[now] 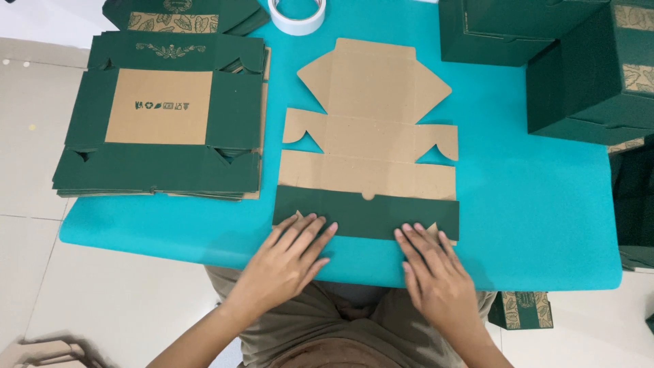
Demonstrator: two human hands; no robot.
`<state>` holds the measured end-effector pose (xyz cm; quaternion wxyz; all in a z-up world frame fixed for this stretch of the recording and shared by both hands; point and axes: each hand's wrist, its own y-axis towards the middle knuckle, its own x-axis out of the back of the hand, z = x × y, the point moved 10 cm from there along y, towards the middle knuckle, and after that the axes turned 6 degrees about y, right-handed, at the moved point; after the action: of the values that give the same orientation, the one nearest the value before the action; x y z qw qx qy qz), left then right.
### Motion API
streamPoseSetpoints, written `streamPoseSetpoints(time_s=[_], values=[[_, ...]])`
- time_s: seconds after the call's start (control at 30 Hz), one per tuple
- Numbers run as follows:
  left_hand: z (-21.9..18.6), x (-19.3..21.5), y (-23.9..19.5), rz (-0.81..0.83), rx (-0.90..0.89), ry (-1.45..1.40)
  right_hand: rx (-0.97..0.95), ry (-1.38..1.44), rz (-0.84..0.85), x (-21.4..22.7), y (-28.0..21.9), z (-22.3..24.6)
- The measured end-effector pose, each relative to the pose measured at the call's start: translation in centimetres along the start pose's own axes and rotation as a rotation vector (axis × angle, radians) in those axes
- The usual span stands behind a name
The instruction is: Assembling cardboard boxes by folding pre-cut templates and tucking in the flaps.
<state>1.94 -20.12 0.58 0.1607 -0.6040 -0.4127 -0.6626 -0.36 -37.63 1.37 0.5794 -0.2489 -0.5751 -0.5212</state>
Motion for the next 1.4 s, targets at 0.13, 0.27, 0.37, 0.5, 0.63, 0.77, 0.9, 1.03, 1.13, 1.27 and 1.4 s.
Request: streamPoseSetpoints(time_s=[0.13,0.27,0.37,0.5,0.63,0.77,0.9,1.03,1.13,1.27,1.4], values=[[1.6,0.8,0.3,0.029,0.031,-0.147,-0.012,0.070,-0.014,1.7,0.7,-0.4],[1.5,1.9,2.5,0.018,0.006,-0.236,0.029,0.013,0.040,1.5,2.8,-0.5],[1.0,0.2,3.5,0.035,-0.034,-0.213,0.064,0.112,0.113,0.4,4.4,-0.7],[0.5,-1.7,3.3,0.045,-0.033,-0.120,0.077,0.114,0.180,-1.6,3.8,-1.4],[-1.1,-1.2,1.8,0.097,-0.068,-0.054,0.110,0.089,0.195,-1.7,1.6,-1.0],[-2.6,-1.4,-0.1,0.135,-0.092,0.058,0.159,0.031,0.231,-1.6,-0.5,-0.2],[-2.7,-1.0,0.0,0.184,-0.191,0.011,0.235,0.023,0.308,-0.2,-0.7,0.4],[-2.7,2.7,3.1,0.238,-0.493,0.099,0.267,0.046,0.395,3.3,2.8,0.9],[0.4,3.4,6.6,0.432,-0.322,-0.310,0.038,0.146,0.702,4.1,5.4,-0.8],[4.5,1.5,11.3,0.643,-0.268,-0.278,0.011,0.236,0.644,5.1,10.4,-4.1],[9.3,-0.9,15.8,0.701,-0.035,-0.227,0.008,0.211,0.617,3.5,14.6,-7.9]])
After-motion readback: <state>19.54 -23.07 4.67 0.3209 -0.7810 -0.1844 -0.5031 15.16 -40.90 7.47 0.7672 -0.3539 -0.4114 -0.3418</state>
